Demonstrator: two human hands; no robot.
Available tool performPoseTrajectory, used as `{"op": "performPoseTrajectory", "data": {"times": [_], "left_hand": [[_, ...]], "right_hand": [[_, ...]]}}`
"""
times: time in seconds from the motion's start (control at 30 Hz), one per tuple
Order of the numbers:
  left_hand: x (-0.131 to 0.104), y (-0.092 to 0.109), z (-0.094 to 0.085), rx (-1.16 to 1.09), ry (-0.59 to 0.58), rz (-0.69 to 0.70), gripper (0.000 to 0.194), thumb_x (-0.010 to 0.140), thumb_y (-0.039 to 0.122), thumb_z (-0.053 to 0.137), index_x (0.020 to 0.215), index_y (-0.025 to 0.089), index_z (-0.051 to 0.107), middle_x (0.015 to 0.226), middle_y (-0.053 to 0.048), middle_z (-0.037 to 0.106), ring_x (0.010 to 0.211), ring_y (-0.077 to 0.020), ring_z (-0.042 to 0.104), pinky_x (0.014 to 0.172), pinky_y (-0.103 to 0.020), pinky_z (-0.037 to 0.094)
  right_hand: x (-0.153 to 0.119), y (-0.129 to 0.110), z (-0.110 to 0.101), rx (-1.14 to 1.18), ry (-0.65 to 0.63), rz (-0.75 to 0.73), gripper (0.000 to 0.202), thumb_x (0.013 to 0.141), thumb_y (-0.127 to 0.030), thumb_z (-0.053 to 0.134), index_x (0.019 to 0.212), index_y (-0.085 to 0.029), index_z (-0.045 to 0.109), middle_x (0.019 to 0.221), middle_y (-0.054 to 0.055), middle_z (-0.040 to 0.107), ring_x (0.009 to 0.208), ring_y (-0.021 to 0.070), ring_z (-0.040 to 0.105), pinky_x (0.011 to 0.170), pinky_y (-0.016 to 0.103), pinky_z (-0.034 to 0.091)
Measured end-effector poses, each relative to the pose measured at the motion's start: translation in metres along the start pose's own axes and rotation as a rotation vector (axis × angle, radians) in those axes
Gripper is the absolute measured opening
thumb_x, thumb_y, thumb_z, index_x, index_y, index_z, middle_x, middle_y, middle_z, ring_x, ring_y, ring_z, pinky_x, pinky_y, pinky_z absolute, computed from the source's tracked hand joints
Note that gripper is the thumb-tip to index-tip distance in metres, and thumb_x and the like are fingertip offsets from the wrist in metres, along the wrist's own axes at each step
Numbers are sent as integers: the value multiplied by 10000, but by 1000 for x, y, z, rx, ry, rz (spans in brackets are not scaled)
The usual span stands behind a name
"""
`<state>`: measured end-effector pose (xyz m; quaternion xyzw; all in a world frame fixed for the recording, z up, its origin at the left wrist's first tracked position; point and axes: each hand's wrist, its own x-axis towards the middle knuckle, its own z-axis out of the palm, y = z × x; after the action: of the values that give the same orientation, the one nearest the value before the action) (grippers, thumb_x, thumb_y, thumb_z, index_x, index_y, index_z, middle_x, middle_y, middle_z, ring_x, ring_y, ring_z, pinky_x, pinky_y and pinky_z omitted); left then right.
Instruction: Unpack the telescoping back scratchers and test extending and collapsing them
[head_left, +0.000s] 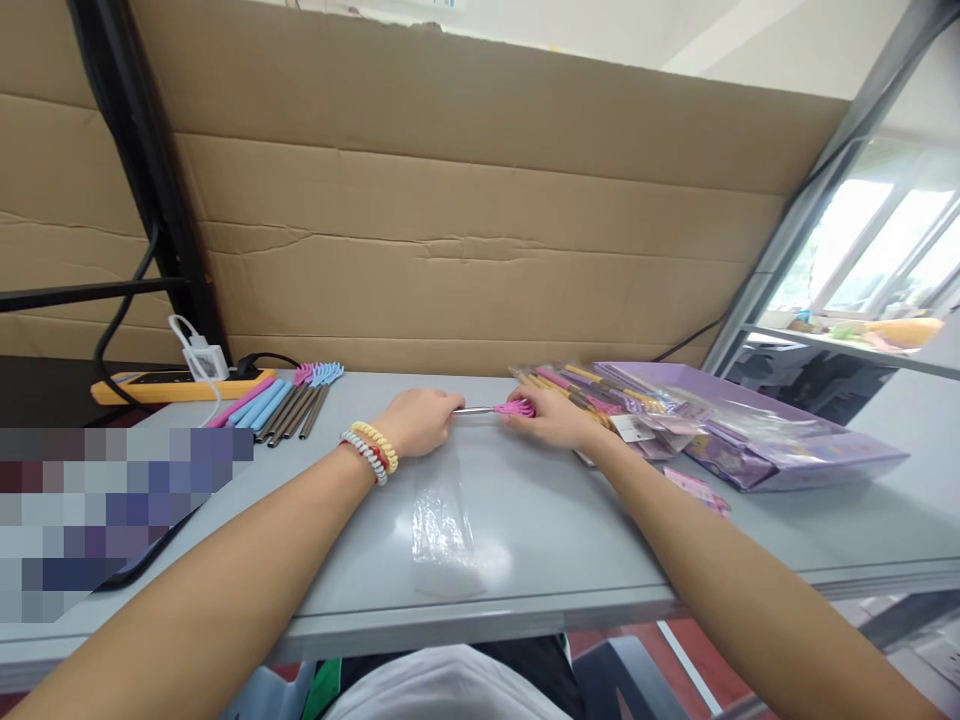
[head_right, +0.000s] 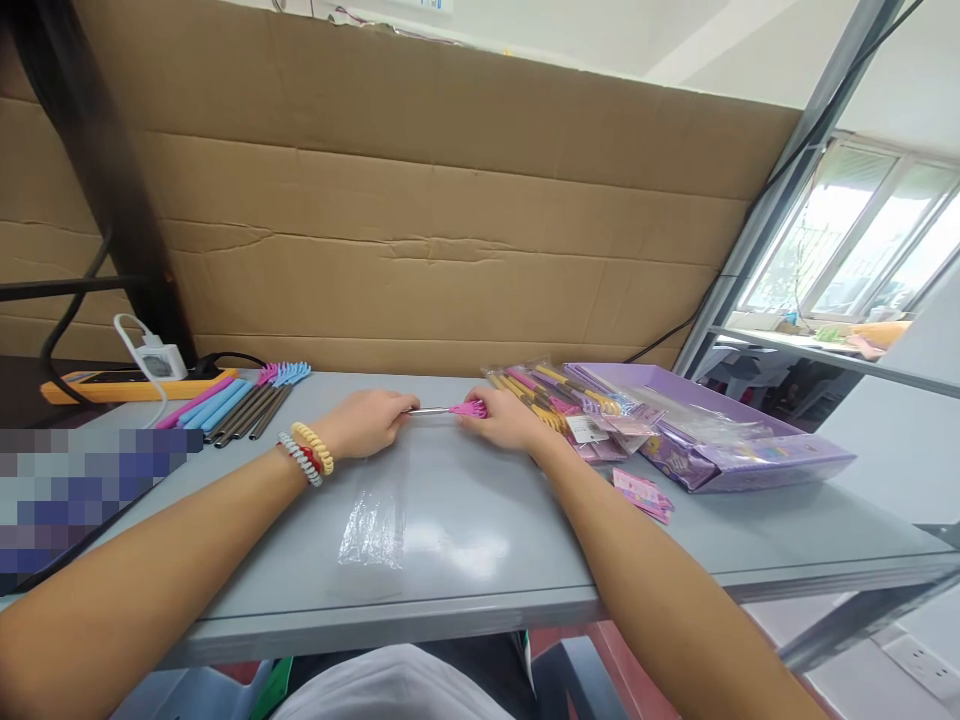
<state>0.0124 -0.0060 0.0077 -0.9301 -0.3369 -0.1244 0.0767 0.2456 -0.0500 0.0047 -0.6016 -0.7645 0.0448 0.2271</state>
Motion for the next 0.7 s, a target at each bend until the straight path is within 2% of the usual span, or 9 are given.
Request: {"op": "performPoseTrajectory", "data": {"times": [0.1, 0.23, 0.37, 0.5, 0.7], "left_hand": [[0, 1, 0, -4, 33, 38, 328, 855, 189, 350, 1069, 229, 596, 974, -63, 686, 828, -214, 630, 675, -304, 427], [1, -1, -1, 12, 32, 32, 298, 852, 205, 357, 970, 211, 630, 947, -69, 688, 829, -217, 627, 668, -304, 424], [0, 1, -4, 15, 30, 5, 317, 892, 281, 310, 955, 213, 613, 872, -72, 679, 760, -221, 627, 606, -300, 407], [0, 3, -6, 15, 14, -16, 333, 907, 334, 286, 931, 233, 603, 794, -59, 662, 691, -218, 619, 561, -291, 382], [1, 2, -4, -38, 70, -42, 321, 900, 340, 313, 928, 221, 610, 846, -62, 672, 734, -208, 618, 604, -290, 412]], "right_hand": [[0, -3, -1, -6, -17, 4, 329, 780, -474, 538, 909, -177, 600, 844, 54, 654, 740, 175, 566, 636, 268, 380], [0, -3, 0, -15, -25, 14, 320, 787, -462, 532, 922, -178, 591, 840, 47, 647, 739, 173, 565, 644, 272, 382], [-1, -1, 1, 1, 33, -15, 294, 792, -402, 533, 979, -182, 587, 878, 52, 647, 764, 174, 557, 674, 283, 392], [0, 0, 2, 12, 76, -29, 281, 799, -405, 520, 968, -190, 584, 860, 52, 638, 755, 175, 539, 671, 293, 391], [1, -1, 2, 9, 132, -86, 250, 807, -384, 512, 921, -175, 589, 867, 66, 630, 767, 177, 533, 668, 287, 384]]}}
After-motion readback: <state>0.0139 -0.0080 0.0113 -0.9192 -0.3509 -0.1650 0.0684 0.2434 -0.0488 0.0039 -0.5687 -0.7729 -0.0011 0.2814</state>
